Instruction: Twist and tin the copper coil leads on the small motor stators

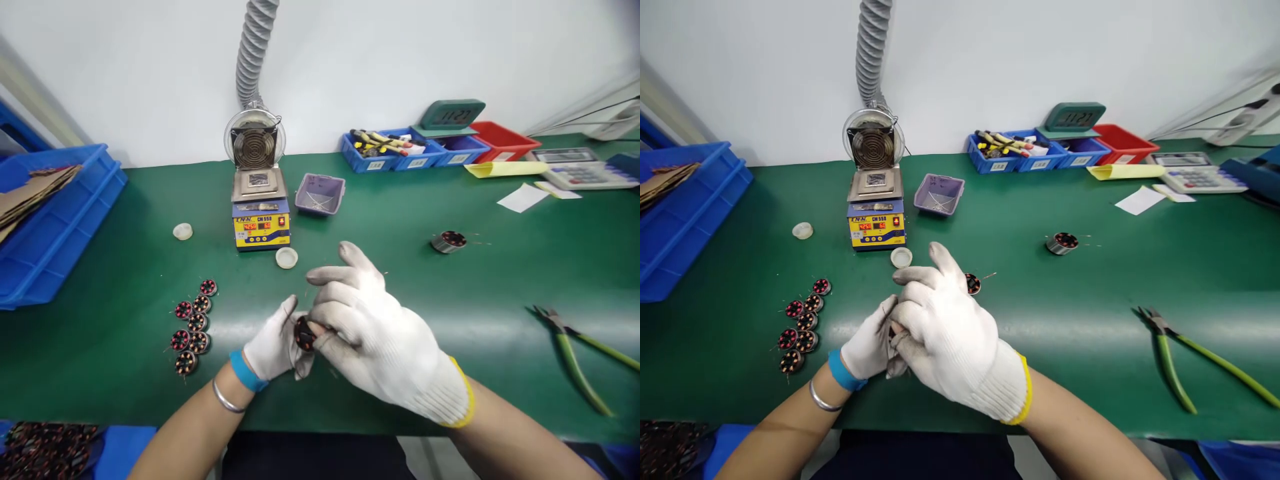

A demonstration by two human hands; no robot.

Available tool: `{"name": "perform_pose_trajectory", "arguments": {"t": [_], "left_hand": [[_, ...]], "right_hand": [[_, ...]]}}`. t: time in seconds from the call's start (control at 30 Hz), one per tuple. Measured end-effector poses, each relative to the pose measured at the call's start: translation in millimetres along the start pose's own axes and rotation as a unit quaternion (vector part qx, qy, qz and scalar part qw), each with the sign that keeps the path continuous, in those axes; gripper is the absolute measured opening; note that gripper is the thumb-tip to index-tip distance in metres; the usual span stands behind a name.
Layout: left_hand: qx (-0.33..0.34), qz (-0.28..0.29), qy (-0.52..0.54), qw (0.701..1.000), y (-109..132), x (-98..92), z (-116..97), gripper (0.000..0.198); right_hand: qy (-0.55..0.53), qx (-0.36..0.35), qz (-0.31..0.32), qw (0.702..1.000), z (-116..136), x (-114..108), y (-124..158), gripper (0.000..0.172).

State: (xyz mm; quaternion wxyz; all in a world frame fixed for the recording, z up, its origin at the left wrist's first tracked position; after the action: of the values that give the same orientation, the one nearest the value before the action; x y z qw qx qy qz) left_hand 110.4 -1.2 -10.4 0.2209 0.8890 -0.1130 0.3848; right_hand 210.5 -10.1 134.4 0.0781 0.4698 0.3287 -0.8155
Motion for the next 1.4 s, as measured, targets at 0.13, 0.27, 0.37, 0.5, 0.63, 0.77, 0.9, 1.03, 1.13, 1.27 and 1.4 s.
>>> {"name": "perform_pose_trajectory", "arguments": {"t": [0.13, 0.27, 0.37, 0.5, 0.63, 0.77, 0.9, 1.03, 1.13, 1.27, 1.4], "left_hand": [[0.104, 0.021, 0.114, 0.988, 2, 2.4, -22, 0.018], [0.115, 0.035, 0.12, 0.985, -5, -5.2, -20, 0.032], [0.004, 0.127, 0.067, 0.99, -4, -0.3, 7, 0.051], [0.088, 0.115, 0.009, 0.989, 1, 5.0, 11, 0.049], [0.198, 0.032, -0.068, 0.977, 7, 10.3, -4, 0.048], [0.237, -0.049, -0.175, 0.954, 8, 1.0, -10, 0.048], [0.23, -0.085, -0.19, 0.951, 5, -13.4, -9, 0.05], [0.173, -0.035, -0.102, 0.979, 4, -9.4, -4, 0.051], [0.176, 0.003, -0.035, 0.984, 7, -2.3, -7, 0.04], [0.198, 0.027, -0.002, 0.98, 12, 2.8, -12, 0.022], [0.213, 0.035, -0.02, 0.976, 14, 4.9, -15, 0.018]], "right_hand": [[-0.009, 0.007, -0.037, 0.999, -9, -7, 2, 0.008], [-0.05, -0.001, -0.038, 0.998, -8, -8, -1, 0.01], [-0.087, 0.012, -0.023, 0.996, -12, 0, -1, 0.01], [-0.202, 0.091, -0.038, 0.974, -29, 14, 8, 0.014], [-0.426, 0.236, -0.062, 0.871, -55, 44, 21, 0.021], [-0.556, 0.285, -0.167, 0.763, -76, 44, 26, 0.014], [-0.53, 0.274, -0.235, 0.768, -94, 11, 22, 0.012], [-0.377, 0.324, -0.028, 0.867, -93, 24, 20, 0.011], [-0.298, 0.322, 0.077, 0.895, -85, 47, 31, 0.025], [-0.258, 0.308, 0.122, 0.908, -74, 64, 43, 0.034], [-0.319, 0.238, 0.05, 0.916, -64, 62, 39, 0.012]]}}
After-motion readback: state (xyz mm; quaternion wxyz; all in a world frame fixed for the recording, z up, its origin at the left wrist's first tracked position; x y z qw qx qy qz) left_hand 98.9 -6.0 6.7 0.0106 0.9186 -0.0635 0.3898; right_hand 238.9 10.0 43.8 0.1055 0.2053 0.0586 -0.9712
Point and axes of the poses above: each hand's wrist, its own y-axis away from the middle knuckle, its own x-axis out of the palm, z = x × y, the point moved 5 cm from there along -y, towards the middle knuckle, and after that the axes turned 15 degrees about x, right-handed, at the moved point
